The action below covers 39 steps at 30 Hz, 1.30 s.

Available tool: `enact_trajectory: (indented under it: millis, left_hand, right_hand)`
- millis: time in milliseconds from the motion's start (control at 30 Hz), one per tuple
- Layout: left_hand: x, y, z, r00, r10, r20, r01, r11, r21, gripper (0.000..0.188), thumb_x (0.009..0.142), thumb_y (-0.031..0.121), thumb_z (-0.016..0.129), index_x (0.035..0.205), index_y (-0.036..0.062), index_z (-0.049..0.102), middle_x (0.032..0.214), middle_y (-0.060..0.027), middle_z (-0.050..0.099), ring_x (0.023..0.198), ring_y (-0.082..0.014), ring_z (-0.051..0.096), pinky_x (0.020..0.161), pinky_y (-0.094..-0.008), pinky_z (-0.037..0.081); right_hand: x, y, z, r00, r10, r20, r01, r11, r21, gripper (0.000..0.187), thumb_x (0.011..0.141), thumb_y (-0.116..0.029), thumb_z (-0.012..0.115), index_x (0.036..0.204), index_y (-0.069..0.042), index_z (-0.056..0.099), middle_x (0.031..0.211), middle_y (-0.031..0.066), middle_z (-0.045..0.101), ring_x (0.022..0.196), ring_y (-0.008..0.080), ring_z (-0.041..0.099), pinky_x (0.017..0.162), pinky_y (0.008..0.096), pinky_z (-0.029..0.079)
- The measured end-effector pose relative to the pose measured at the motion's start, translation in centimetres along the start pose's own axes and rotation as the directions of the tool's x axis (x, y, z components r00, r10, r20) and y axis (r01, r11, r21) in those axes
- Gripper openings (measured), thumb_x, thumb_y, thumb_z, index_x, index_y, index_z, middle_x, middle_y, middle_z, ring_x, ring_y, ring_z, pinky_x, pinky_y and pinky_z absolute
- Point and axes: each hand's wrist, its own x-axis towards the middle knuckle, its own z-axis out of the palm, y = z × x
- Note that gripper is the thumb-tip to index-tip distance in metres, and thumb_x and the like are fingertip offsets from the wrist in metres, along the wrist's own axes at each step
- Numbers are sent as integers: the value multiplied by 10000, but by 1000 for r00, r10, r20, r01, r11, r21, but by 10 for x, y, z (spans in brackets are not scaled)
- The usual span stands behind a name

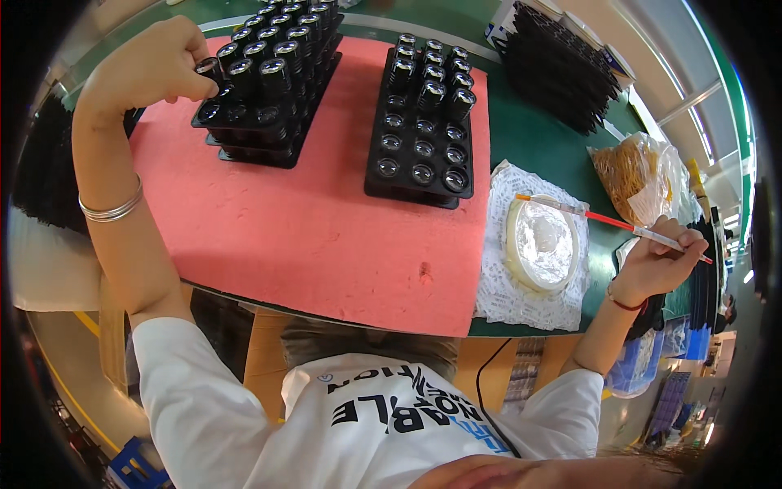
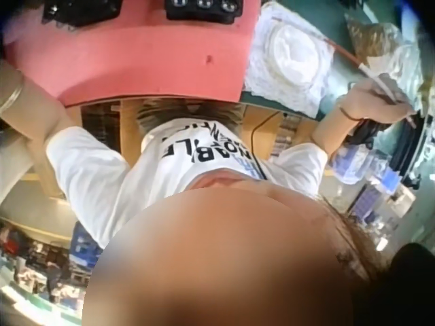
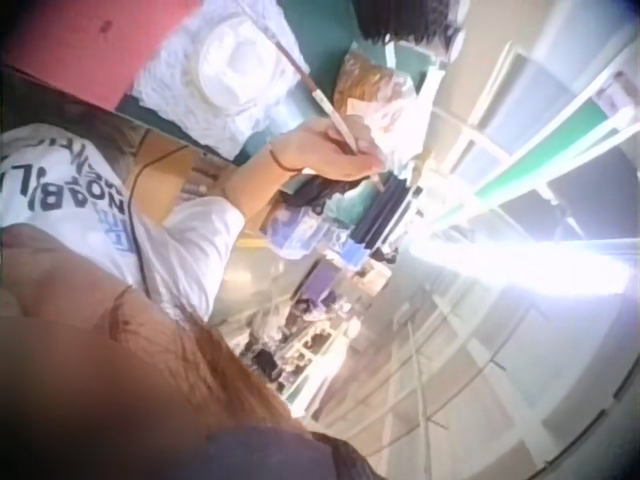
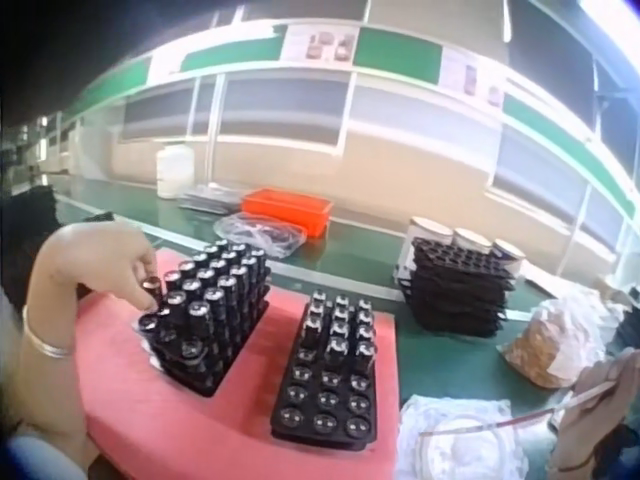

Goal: Applying a white lubricant or paste to small cylindrical electrical components using a small brush.

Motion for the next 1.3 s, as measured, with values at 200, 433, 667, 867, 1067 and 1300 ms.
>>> enact_trajectory:
  millis: [200,433,667,867,1067,1300]
  left_hand:
    - [12,-6,3,987,-78,138,66,993,94,238,514,98,652,643,-36,503,515,-59,463,415,-115,463,384,-233,370]
    - [14,-9,5,986,-48,158,25,990,142,262,505,150,676,568,-3,472,482,-80,468,416,-148,479,402,-254,368]
    - [-15,15,-5,993,6,-116,16,983,183,262,569,149,675,692,-9,505,523,-46,413,481,-122,411,467,-258,343]
    - [-16,111,68,856,437,-277,-390,896,211,267,698,289,604,736,35,533,560,-75,499,514,-220,499,487,-310,383]
    - [-6,130,109,863,415,-289,-329,895,302,294,702,337,600,767,53,562,665,-72,583,596,-243,574,505,-335,454]
    - [11,132,121,923,291,-250,-206,926,315,330,712,394,585,823,83,598,728,-77,610,704,-249,587,599,-343,462]
  right_hand:
    - [-1,-1,1,1000,-9,-11,9,1000,-7,328,896,-303,370,661,-81,424,469,-16,290,434,65,234,429,215,190]
    - [-1,-3,-3,1000,12,4,-12,998,56,326,895,-307,373,669,-79,430,475,-15,292,441,66,234,428,212,189]
    - [-1,-6,2,1000,-11,-15,11,1000,6,325,894,-309,375,675,-76,428,481,-17,308,443,65,244,422,210,189]
    - [-4,-1,-7,997,-24,-72,21,999,-47,319,888,-305,383,673,-73,429,534,-24,344,430,65,290,417,203,221]
    - [2,-4,-6,988,-149,-42,145,986,-87,326,885,-305,380,673,-65,437,557,-7,372,399,75,266,417,214,226]
    - [-2,-9,-6,947,-310,86,322,920,-224,394,886,-361,336,651,-52,401,431,25,299,349,103,265,359,244,189]
